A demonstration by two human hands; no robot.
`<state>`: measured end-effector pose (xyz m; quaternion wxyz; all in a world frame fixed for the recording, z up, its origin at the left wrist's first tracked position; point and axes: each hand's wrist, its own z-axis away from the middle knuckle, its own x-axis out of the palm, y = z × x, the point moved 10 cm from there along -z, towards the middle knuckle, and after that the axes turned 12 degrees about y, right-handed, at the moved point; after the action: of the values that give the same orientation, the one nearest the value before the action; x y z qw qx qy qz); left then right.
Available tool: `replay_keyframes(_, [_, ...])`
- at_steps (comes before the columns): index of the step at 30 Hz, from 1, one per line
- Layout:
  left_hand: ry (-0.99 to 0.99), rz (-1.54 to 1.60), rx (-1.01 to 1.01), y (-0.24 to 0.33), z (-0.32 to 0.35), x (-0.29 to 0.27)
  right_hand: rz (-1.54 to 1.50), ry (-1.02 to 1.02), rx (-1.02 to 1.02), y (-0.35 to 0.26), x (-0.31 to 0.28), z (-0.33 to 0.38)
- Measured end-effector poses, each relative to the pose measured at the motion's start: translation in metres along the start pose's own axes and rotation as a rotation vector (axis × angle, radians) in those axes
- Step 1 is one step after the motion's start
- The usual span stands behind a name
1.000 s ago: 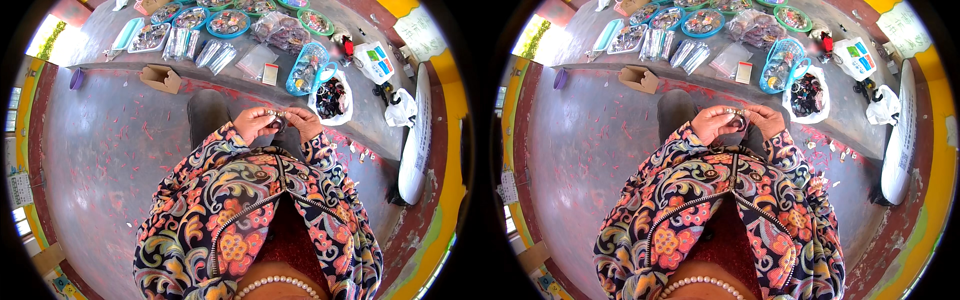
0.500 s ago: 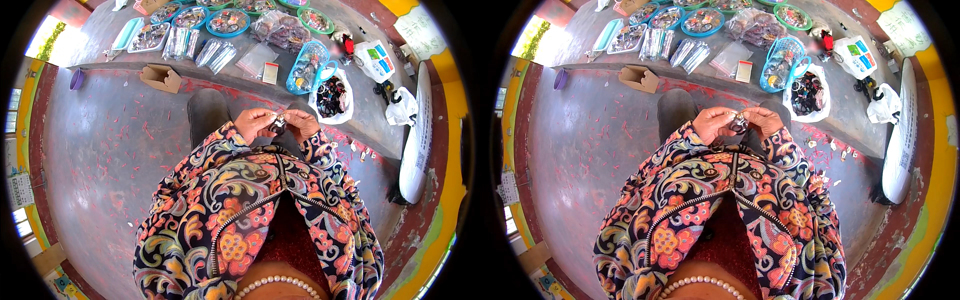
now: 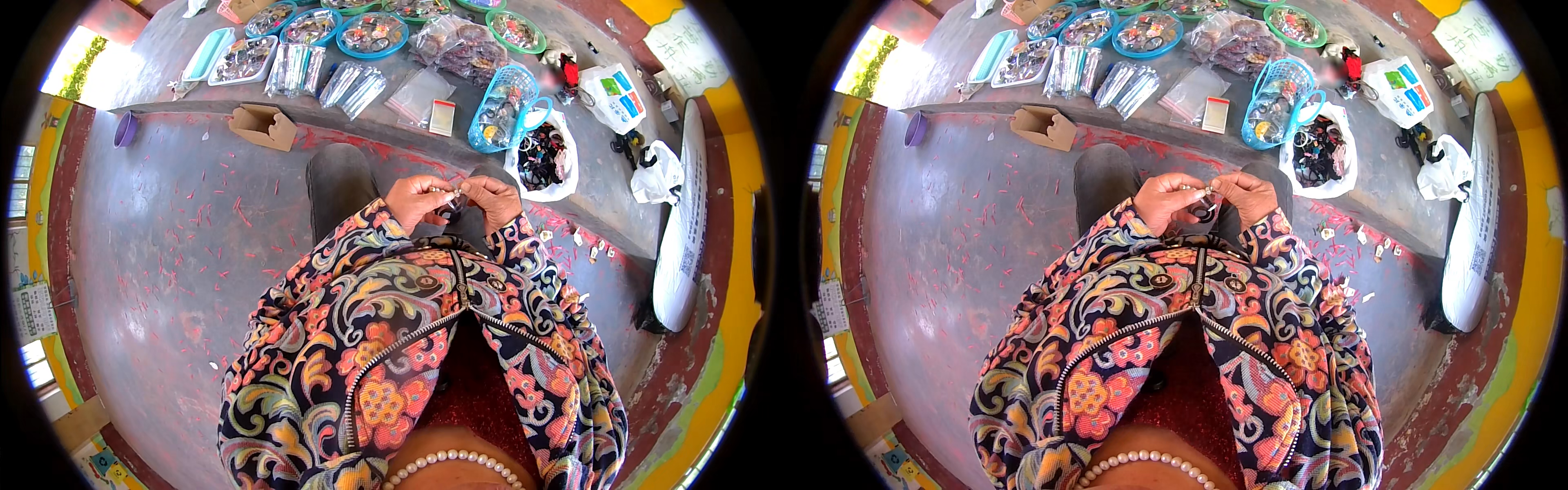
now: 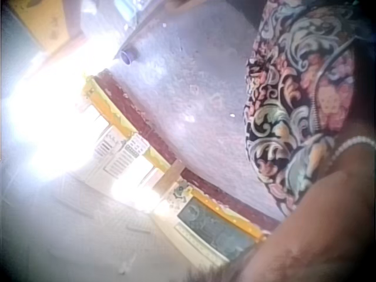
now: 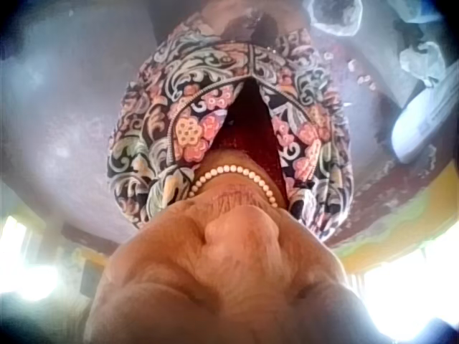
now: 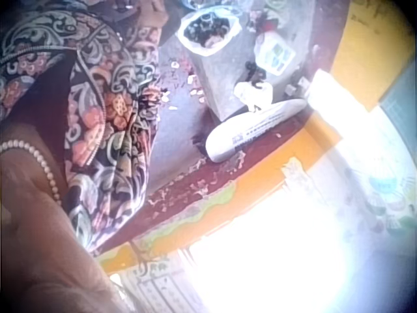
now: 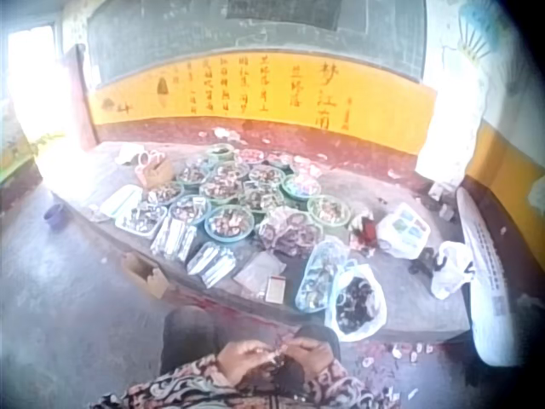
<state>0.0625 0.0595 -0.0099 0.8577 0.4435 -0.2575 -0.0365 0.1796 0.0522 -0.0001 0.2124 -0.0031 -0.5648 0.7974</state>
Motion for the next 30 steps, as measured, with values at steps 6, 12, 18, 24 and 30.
replay_keyframes(6, [-0.005, -0.002, 0.015, 0.002, 0.001, 0.004, 0.005, 0.056, -0.057, -0.002, -0.007, -0.002])
replay_keyframes(12, [-0.086, -0.056, -0.081, -0.011, -0.001, 0.004, -0.027, 0.112, 0.029, 0.005, -0.012, -0.004])
replay_keyframes(18, [0.024, 0.089, -0.102, -0.011, -0.006, -0.009, 0.019, 0.093, 0.108, 0.011, -0.008, -0.003])
replay_keyframes(24, [0.071, 0.116, -0.093, -0.013, -0.009, -0.015, 0.132, -0.093, 0.09, 0.028, -0.001, -0.008])
replay_keyframes(30, [0.136, 0.244, -0.141, -0.008, -0.004, -0.013, 0.09, -0.118, 0.107, 0.032, 0.001, -0.007])
